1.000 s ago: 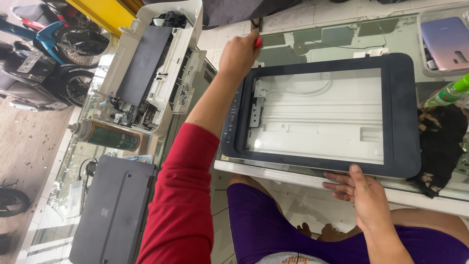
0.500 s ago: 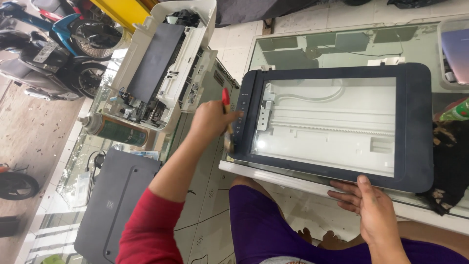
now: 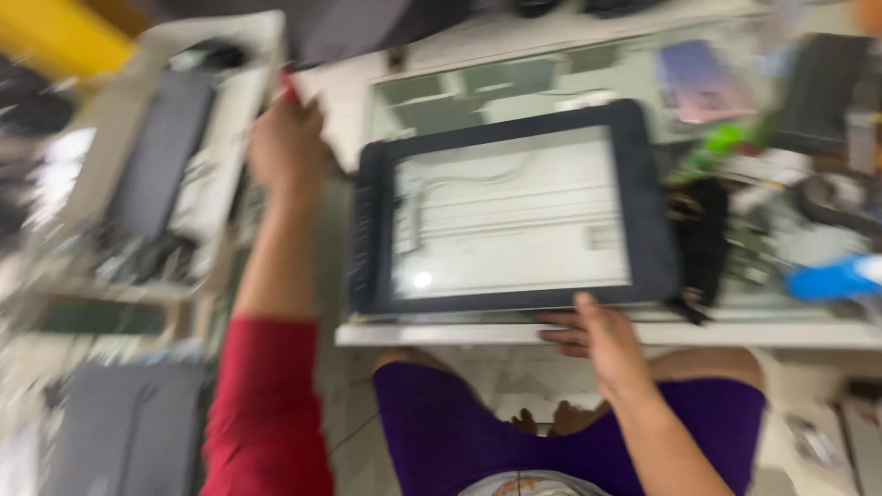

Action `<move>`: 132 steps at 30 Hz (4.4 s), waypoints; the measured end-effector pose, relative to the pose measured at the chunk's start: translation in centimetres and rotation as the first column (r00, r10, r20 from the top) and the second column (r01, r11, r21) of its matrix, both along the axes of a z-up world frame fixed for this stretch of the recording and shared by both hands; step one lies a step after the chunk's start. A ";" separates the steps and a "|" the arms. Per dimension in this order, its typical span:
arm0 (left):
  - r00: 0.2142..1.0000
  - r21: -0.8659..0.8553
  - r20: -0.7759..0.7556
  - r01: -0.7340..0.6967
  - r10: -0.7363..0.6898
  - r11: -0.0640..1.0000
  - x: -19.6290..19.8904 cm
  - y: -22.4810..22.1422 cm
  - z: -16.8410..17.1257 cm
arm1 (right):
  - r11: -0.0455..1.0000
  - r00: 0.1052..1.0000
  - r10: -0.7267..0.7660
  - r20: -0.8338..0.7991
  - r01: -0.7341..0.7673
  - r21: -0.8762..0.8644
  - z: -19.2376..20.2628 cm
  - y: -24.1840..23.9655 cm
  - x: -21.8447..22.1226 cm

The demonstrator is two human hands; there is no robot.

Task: Cleaning a printer scanner unit by brushing away dust and wiping the glass surface with a cloth and cleaning solution.

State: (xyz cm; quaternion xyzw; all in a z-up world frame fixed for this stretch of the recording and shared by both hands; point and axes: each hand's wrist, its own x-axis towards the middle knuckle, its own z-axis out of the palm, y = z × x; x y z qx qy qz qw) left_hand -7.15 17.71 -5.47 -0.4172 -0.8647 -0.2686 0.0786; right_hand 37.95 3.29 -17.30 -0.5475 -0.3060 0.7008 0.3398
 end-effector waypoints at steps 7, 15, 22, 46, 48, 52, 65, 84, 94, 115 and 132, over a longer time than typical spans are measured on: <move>0.722 0.518 0.481 0.223 -0.497 0.826 5.7 -5.3 2.8 | 0.991 0.994 0.113 0.006 -0.112 -0.073 5.6 0.5 0.5; 0.597 0.536 0.261 0.564 -0.759 0.628 23.2 -20.3 5.2 | 0.976 0.977 0.212 -0.033 -0.213 -0.041 5.5 0.0 1.5; 0.506 0.219 0.270 0.796 -0.819 0.564 30.2 -29.1 -15.3 | 0.693 0.772 0.629 -0.089 -0.506 0.513 4.4 -6.2 6.4; 0.316 0.057 0.363 0.931 -0.876 0.360 29.3 -29.9 -10.0 | 0.706 0.301 -0.342 0.890 -0.543 0.455 4.7 6.5 13.3; 0.343 0.078 0.314 0.920 -0.885 0.384 28.9 -30.0 -11.3 | 0.717 0.333 -0.439 0.835 -0.429 0.549 5.0 4.6 14.3; 0.416 0.053 0.293 0.892 -0.860 0.450 28.9 -30.4 -13.0 | 0.611 0.365 -0.760 0.538 0.119 0.782 4.2 1.4 17.4; 0.166 0.351 0.157 0.912 -0.974 0.212 32.5 -24.9 -4.0 | 0.428 0.362 -0.756 0.546 -0.357 0.830 8.9 -1.7 15.6; -0.433 0.805 0.580 0.174 -0.690 0.567 27.9 -26.0 -8.5 | 0.766 0.389 -0.405 0.828 -0.350 0.539 5.7 1.3 13.4; -0.494 0.823 0.531 0.111 -0.688 0.557 28.6 -26.2 -6.7 | 0.776 0.574 -0.509 0.642 -0.017 0.630 6.3 1.2 18.5; -0.867 0.691 0.058 -0.323 -0.496 0.646 27.6 -25.6 -10.1 | 0.418 0.360 -0.661 0.659 -0.553 0.721 -1.8 3.9 24.8; -0.098 0.586 0.785 0.437 -0.611 0.682 27.8 -25.5 -6.4 | 0.526 0.355 -0.473 0.807 -0.621 0.581 0.3 -0.1 11.4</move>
